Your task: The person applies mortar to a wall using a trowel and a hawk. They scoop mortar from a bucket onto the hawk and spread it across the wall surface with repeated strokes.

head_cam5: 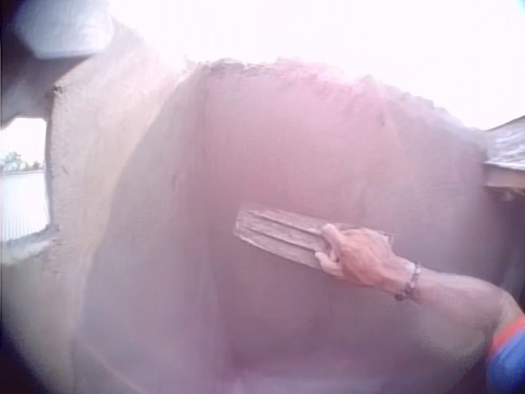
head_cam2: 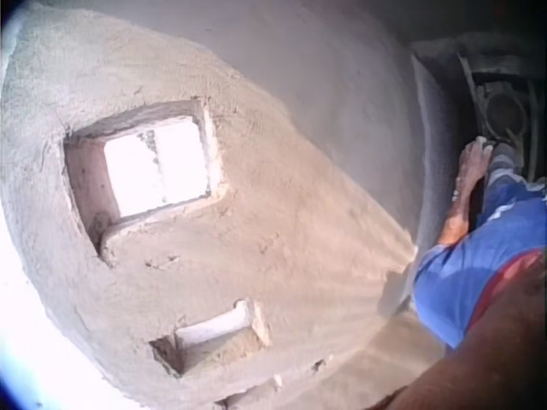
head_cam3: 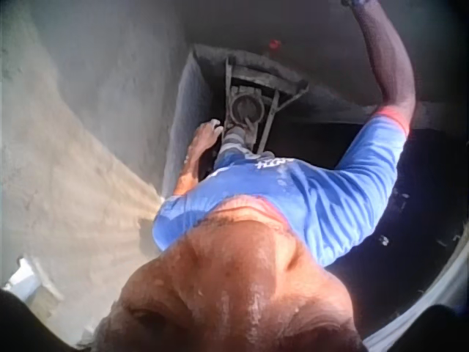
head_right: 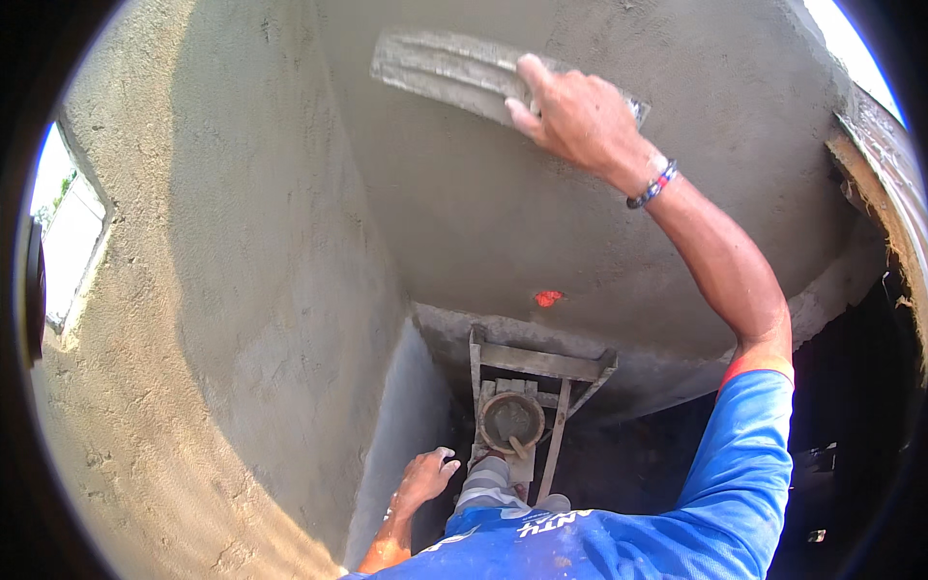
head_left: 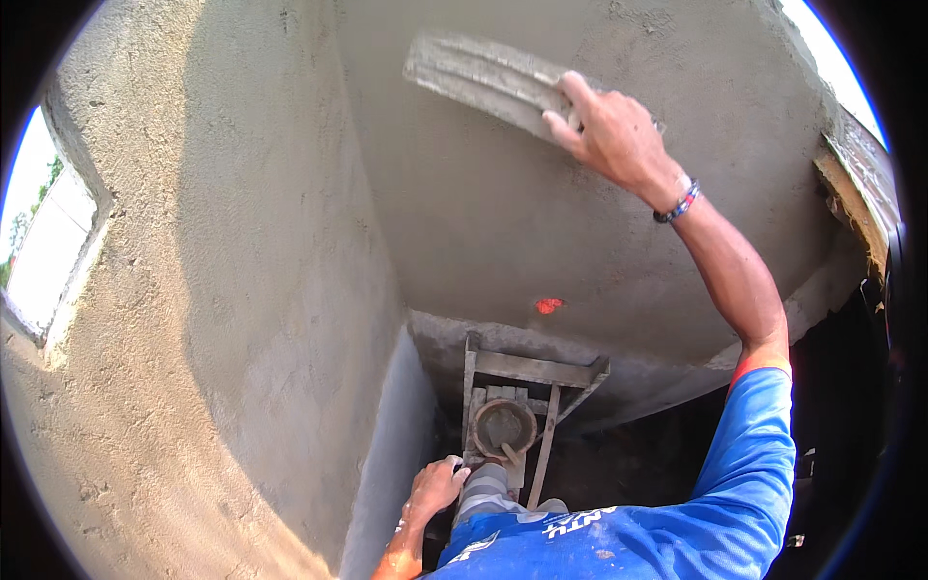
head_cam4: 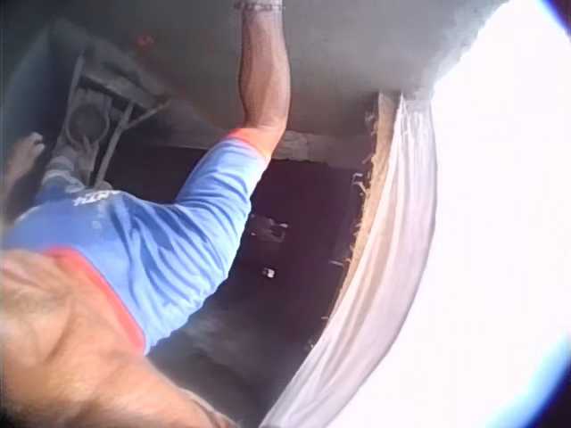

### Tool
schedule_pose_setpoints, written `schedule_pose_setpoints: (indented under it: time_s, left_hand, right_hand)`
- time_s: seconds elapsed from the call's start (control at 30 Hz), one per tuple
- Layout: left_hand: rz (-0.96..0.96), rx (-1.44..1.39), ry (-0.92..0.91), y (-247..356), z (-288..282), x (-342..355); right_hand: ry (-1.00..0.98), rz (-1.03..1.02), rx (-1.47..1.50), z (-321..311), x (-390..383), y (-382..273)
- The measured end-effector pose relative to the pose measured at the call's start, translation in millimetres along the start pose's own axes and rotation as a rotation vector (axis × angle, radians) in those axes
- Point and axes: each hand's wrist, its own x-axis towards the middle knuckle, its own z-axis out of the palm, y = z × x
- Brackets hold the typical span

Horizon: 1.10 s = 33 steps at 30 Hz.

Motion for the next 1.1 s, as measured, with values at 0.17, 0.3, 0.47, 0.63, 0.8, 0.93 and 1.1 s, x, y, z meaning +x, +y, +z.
schedule_pose_setpoints:
  time_s: [0.17,0.3,0.47,0.63,0.8,0.93,1.1]
  left_hand:
    - [0.083,-0.001,0.031,22,-4,25]
    - [0.193,-0.021,0.043,37,0,41]
    - [0.211,-0.056,0.039,26,17,43]
    - [0.100,-0.029,0.035,18,3,22]
    - [-0.083,-0.078,0.121,-24,12,-6]
    - [-0.118,-0.085,0.114,-29,19,-9]
    - [0.058,-0.080,0.094,7,15,19]
  right_hand:
    - [0.158,0.157,0.005,-106,113,24]
    - [0.086,-0.046,-0.119,13,79,50]
    - [-0.434,-0.169,-0.125,117,-60,-24]
    - [-0.631,-0.295,-0.240,217,-232,-22]
    - [-0.865,-0.238,-0.042,219,-282,-28]
    - [-0.536,-0.110,0.123,122,-147,-50]
    - [-0.035,0.143,0.009,-1,61,-31]
